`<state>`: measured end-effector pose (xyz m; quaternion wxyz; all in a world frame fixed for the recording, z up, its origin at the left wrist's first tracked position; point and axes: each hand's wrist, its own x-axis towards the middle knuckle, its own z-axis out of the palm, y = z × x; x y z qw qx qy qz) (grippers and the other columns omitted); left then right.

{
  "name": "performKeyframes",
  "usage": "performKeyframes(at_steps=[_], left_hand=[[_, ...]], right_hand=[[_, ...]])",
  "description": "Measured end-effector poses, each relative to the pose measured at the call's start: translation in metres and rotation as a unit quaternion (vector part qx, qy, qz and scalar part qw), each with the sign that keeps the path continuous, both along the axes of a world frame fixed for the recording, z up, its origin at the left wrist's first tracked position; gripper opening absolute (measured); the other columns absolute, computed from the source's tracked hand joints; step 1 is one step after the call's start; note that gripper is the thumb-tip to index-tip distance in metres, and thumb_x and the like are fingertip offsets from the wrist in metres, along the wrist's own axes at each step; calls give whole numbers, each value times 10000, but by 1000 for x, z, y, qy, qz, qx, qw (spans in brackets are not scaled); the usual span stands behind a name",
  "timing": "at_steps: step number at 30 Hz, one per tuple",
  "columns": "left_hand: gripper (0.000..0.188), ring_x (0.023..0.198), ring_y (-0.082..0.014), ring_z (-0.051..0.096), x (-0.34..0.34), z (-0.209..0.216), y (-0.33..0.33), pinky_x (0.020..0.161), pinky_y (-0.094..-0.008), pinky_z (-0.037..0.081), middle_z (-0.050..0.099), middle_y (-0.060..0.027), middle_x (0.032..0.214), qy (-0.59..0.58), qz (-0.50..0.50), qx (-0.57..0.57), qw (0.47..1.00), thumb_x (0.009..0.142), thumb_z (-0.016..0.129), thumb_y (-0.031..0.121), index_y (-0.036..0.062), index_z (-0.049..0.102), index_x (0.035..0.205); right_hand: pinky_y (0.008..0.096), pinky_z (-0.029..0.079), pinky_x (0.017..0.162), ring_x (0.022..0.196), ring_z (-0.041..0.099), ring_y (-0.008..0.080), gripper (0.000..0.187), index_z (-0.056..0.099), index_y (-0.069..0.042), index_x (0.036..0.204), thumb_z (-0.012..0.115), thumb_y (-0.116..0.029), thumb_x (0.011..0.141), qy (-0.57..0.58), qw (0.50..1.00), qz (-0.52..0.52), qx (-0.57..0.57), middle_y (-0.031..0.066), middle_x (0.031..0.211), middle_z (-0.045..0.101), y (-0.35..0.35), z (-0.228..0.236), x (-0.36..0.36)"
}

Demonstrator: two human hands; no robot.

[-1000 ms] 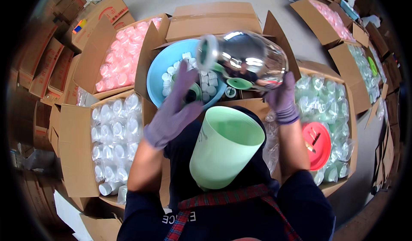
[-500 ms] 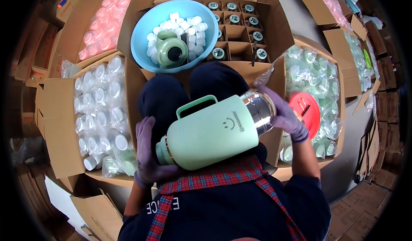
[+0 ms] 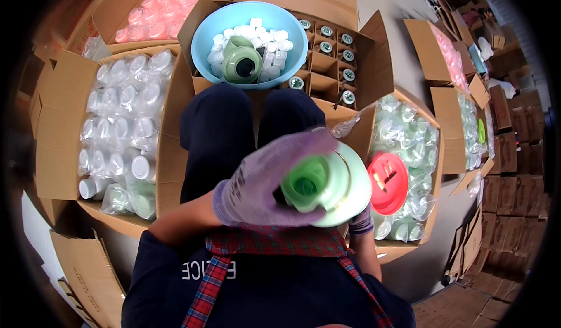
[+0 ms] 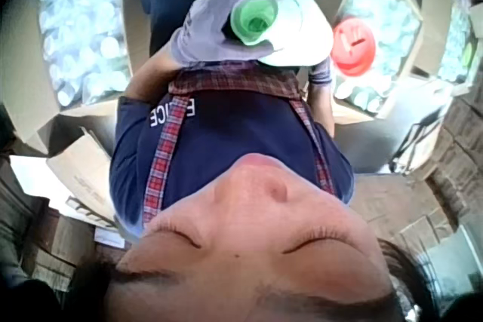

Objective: The person assembles thermos-style pitchers by inserting a metal inner liner into a plastic outer shell, then securing a lid. They handle multiple units, placing finished pitchers into a cardboard box. The person also uses a small brush to clean the interior of the pitcher necks.

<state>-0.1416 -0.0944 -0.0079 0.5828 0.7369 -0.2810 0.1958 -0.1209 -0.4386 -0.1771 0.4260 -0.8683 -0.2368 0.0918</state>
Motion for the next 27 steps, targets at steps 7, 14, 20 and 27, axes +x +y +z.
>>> performKeyframes(at_steps=[7, 14, 20, 27], left_hand=[[787, 1124, -323, 650, 8, 14, -20, 990, -407, 523, 641, -179, 1234, -106, -23, -22, 994, 669, 915, 247, -69, 565, 1299], [953, 1267, -385, 544, 8, 11, -15, 1064, -476, 445, 480, -209, 1465, -32, -61, -48, 997, 718, 884, 267, -33, 395, 1478], [953, 1288, -379, 531, 8, -2, -12, 1100, -469, 405, 499, -199, 1438, -9, -48, -24, 999, 708, 888, 295, -28, 410, 1466], [835, 1315, -411, 490, 7, -37, 16, 1093, -471, 413, 483, -242, 1425, -40, 48, -28, 998, 778, 833, 249, -50, 423, 1440]], right_hand=[[404, 419, 1103, 1311, 531, 276, 594, 479, -29, 1435, 635, -265, 912, 56, 997, -30, 36, 155, 1418, 555, 8, 8, 3], [408, 414, 1102, 1306, 529, 272, 616, 465, -21, 1441, 579, -366, 945, 73, 995, -52, 52, 151, 1416, 553, 14, 11, 8], [412, 410, 1101, 1301, 527, 269, 651, 453, -14, 1447, 531, -453, 972, 90, 991, -66, 72, 148, 1414, 552, 20, 10, 14], [416, 406, 1099, 1295, 525, 265, 709, 439, -6, 1454, 476, -554, 1004, 203, 904, -223, 305, 144, 1412, 550, 16, 38, 34]])
